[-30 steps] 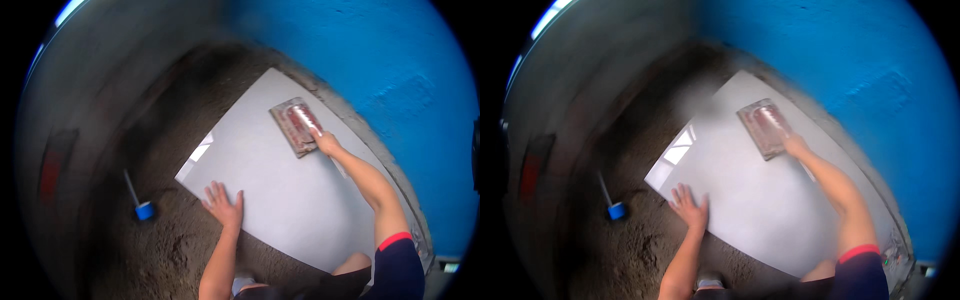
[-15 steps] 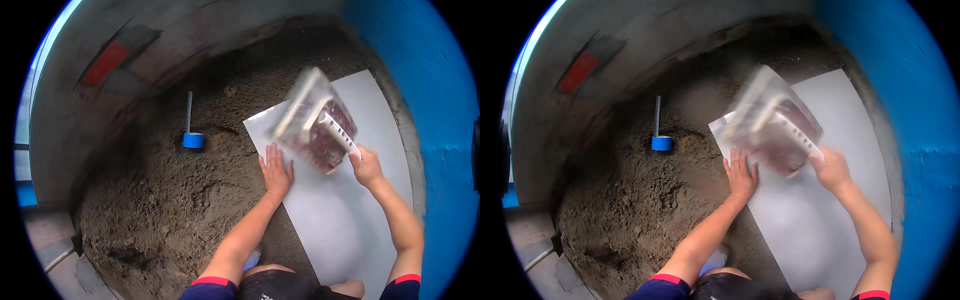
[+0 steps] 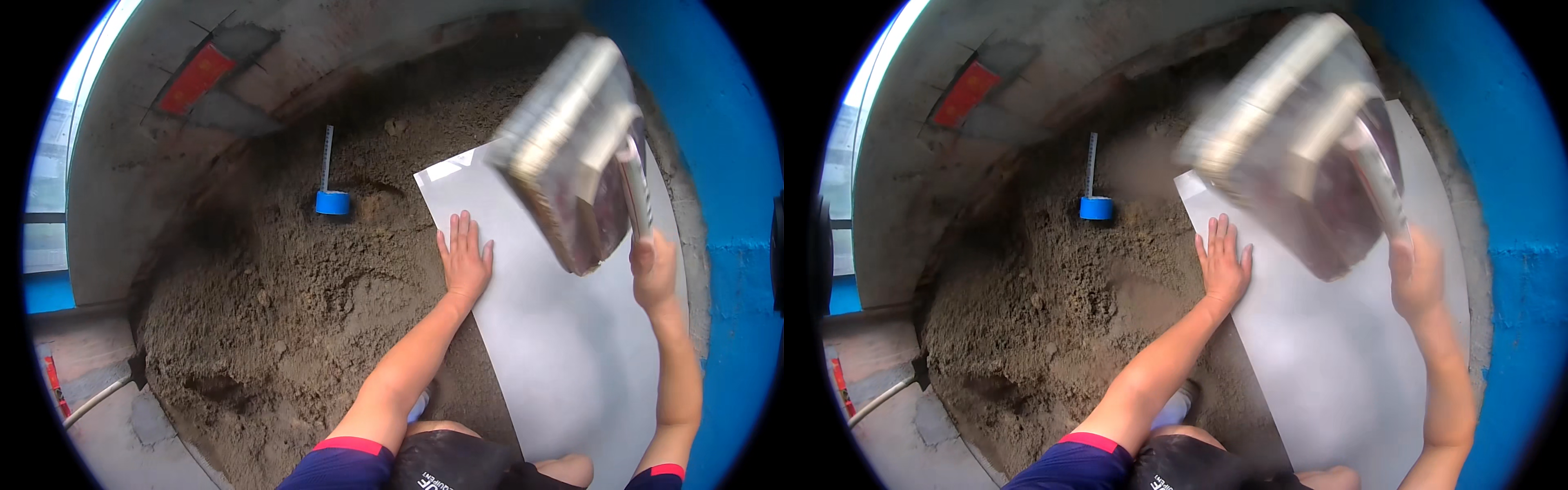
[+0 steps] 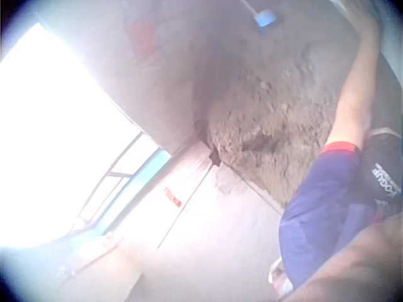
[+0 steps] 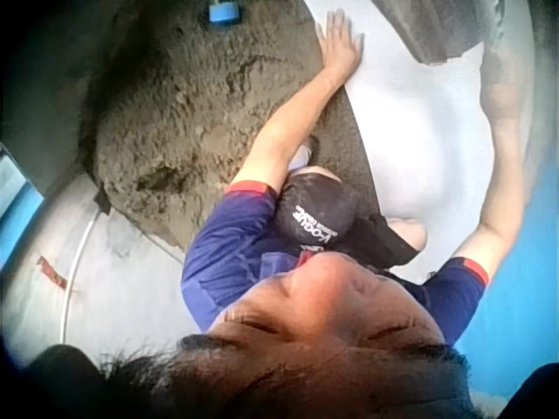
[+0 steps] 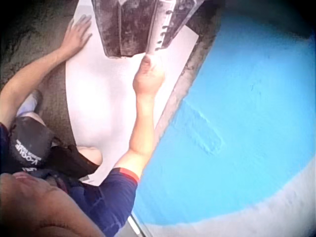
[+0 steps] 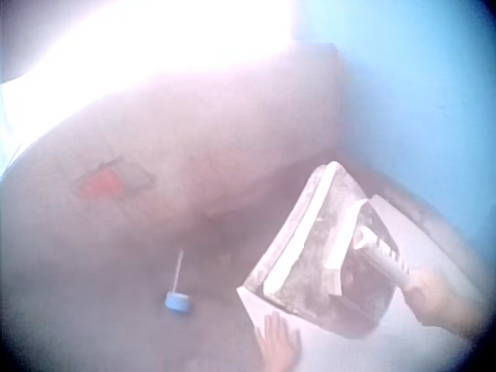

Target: The person applies a large white tile onto a bed of sand and mortar, using a float and a notched trowel to level the tile and spreading sand around the area.

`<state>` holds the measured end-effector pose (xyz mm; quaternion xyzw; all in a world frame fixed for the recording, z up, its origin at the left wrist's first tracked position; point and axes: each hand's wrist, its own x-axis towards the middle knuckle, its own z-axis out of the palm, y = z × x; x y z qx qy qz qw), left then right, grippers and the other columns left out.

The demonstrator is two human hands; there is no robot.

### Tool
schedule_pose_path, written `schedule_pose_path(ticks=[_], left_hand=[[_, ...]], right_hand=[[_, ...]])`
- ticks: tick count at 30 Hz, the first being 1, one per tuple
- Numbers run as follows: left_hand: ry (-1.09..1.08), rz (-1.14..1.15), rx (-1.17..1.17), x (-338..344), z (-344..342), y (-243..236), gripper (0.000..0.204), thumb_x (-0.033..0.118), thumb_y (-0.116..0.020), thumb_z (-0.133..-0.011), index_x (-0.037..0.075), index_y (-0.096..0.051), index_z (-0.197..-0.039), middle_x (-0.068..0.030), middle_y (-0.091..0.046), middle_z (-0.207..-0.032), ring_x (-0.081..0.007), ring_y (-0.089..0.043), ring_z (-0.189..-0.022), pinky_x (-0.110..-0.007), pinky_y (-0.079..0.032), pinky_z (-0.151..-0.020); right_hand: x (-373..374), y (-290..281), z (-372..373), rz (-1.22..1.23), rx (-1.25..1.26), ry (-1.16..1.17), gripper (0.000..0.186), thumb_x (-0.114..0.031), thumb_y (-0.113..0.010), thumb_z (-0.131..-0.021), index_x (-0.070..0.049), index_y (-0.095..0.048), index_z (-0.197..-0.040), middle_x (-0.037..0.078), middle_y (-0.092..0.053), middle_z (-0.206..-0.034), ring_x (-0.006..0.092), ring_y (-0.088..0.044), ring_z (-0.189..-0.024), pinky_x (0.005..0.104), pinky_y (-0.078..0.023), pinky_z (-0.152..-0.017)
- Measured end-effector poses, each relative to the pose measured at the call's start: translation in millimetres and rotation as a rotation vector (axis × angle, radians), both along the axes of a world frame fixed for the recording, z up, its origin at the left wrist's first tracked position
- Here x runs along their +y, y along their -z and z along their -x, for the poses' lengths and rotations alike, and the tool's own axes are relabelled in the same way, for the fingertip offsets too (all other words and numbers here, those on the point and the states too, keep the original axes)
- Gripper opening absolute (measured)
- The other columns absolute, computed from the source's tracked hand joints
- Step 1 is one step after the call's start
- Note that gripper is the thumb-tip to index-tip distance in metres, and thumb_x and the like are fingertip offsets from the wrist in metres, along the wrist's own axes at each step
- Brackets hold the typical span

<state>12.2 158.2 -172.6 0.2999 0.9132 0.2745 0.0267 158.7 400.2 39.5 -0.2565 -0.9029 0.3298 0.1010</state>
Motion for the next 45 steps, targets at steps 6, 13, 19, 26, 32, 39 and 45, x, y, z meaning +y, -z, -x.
schedule_pose_path(ticks=[6,13,19,26,32,39,45], left_hand=[[0.111,0.150,0.069,31.8,0.6,-4.9,0.061,0.034,-0.053,-0.096,0.001,-0.039,-0.146,-0.0148,-0.028,-0.158,-0.0282,-0.019,-0.150,-0.054,-0.005,-0.120],[0.165,0.171,0.006,76.7,-31.3,-17.5,0.055,0.030,-0.049,-0.098,-0.002,-0.044,-0.142,-0.0190,-0.035,-0.155,-0.0333,-0.024,-0.148,-0.057,-0.011,-0.118],[0.079,0.454,0.302,111.3,34.7,-22.7,0.059,0.043,-0.024,-0.104,0.008,-0.034,-0.151,-0.0101,-0.025,-0.161,-0.0321,-0.019,-0.149,-0.058,-0.018,-0.116],[0.882,0.581,0.309,222.3,-19.5,-55.7,0.083,0.050,-0.033,-0.100,-0.013,-0.011,-0.149,-0.0387,-0.008,-0.155,-0.0519,-0.004,-0.146,-0.056,-0.009,-0.119],[1.042,0.127,0.517,298.4,-69.9,-23.6,0.088,0.052,-0.037,-0.097,-0.012,-0.006,-0.150,-0.0412,-0.004,-0.154,-0.0567,-0.005,-0.144,-0.061,-0.012,-0.116],[1.004,0.532,0.410,289.7,-81.6,-56.8,0.082,0.049,-0.033,-0.101,-0.010,-0.004,-0.151,-0.0386,-0.003,-0.155,-0.0553,-0.005,-0.144,-0.058,-0.010,-0.117],[0.923,0.651,0.428,304.5,-124.5,-58.5,0.081,0.053,-0.024,-0.102,-0.008,-0.006,-0.152,-0.0350,-0.003,-0.157,-0.0502,-0.004,-0.147,-0.057,-0.011,-0.117]], right_hand=[[120.6,139.5,-116.3,0.137,-0.499,0.570,0.075,-0.061,-0.034,-0.100,0.006,-0.064,-0.115,0.027,-0.067,-0.099,0.0350,-0.065,-0.094,0.0424,-0.049,-0.085],[110.6,109.9,-218.1,0.157,-0.456,0.828,0.087,-0.073,-0.032,-0.094,0.003,-0.062,-0.122,0.028,-0.067,-0.108,0.0356,-0.066,-0.103,0.0424,-0.050,-0.090],[57.1,76.7,-238.8,0.408,-0.323,0.879,0.075,-0.062,-0.044,-0.097,0.004,-0.051,-0.133,0.025,-0.061,-0.122,0.0333,-0.063,-0.106,0.0404,-0.049,-0.092],[29.3,42.6,-218.4,0.710,-0.419,0.976,0.086,-0.068,-0.035,-0.096,0.013,-0.065,-0.106,0.027,-0.066,-0.107,0.0395,-0.064,-0.100,0.0437,-0.050,-0.091],[16.4,-68.6,-225.3,0.372,0.008,0.920,0.070,-0.059,-0.039,-0.099,0.005,-0.067,-0.096,0.027,-0.067,-0.084,0.0404,-0.066,-0.088,0.0477,-0.050,-0.081],[-33.7,-13.5,-352.3,0.154,-0.190,1.146,0.068,-0.060,-0.044,-0.096,0.004,-0.067,-0.102,0.027,-0.068,-0.090,0.0422,-0.067,-0.091,0.0480,-0.052,-0.081],[31.6,65.8,-445.4,0.248,-0.212,1.512,0.074,-0.061,-0.036,-0.099,0.006,-0.068,-0.109,0.029,-0.065,-0.113,0.0413,-0.062,-0.111,0.0476,-0.049,-0.094]])
